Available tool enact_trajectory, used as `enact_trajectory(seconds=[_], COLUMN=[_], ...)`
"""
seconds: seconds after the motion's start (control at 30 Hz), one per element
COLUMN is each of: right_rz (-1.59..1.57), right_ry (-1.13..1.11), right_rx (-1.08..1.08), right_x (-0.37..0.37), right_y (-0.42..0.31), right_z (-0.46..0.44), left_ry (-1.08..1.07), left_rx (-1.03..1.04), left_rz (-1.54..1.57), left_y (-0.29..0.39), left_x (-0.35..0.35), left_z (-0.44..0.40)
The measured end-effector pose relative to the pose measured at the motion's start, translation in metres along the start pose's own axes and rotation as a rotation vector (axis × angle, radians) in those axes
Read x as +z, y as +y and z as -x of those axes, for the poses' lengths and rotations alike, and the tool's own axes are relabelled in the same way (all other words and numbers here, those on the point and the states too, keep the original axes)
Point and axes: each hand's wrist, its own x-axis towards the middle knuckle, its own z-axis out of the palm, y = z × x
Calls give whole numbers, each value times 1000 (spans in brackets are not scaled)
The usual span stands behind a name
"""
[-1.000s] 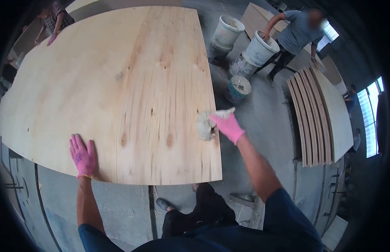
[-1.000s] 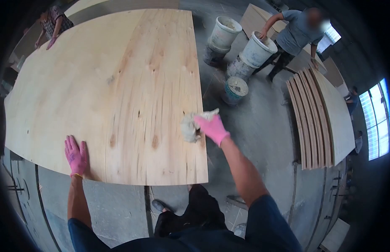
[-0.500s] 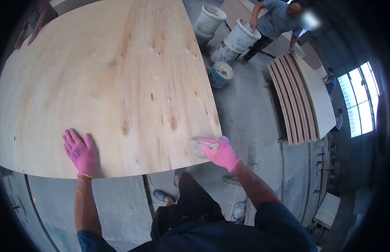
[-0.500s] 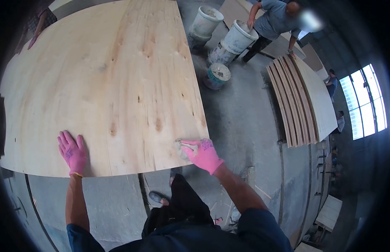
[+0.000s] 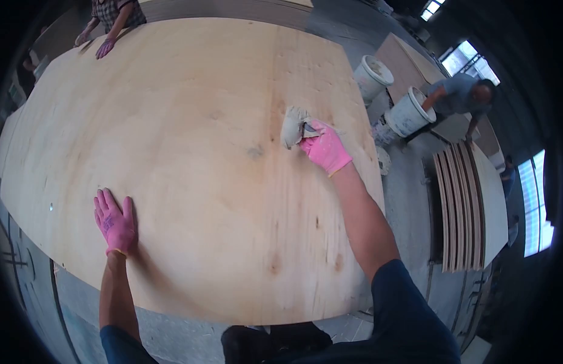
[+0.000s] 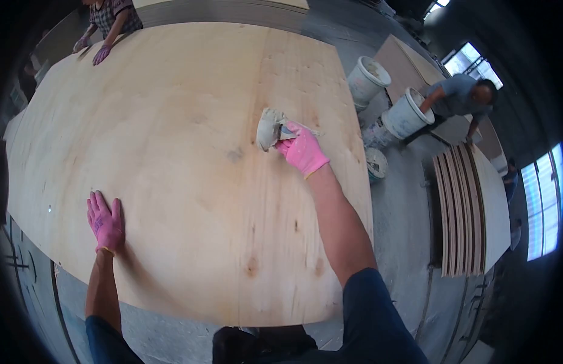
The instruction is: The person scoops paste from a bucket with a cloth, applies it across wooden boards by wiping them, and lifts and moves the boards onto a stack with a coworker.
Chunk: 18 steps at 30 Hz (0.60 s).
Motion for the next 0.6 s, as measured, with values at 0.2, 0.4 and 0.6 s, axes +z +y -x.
enact_trajectory(seconds=[0.2,0.4,0.6], right_rz=[2077,1926,1880], right_ry=[-243,-61,-26], right_rx=[-300,-18,-109], right_x=[44,59,58], right_y=[-11,46,133], right_z=[-85,16,231], left_ry=[9,39,71], left_rx=[10,60,481], left_rz=[-18,18,86], left_y=[1,-6,-63], left_x=[1,8,10], left_z=[-7,-3,-21])
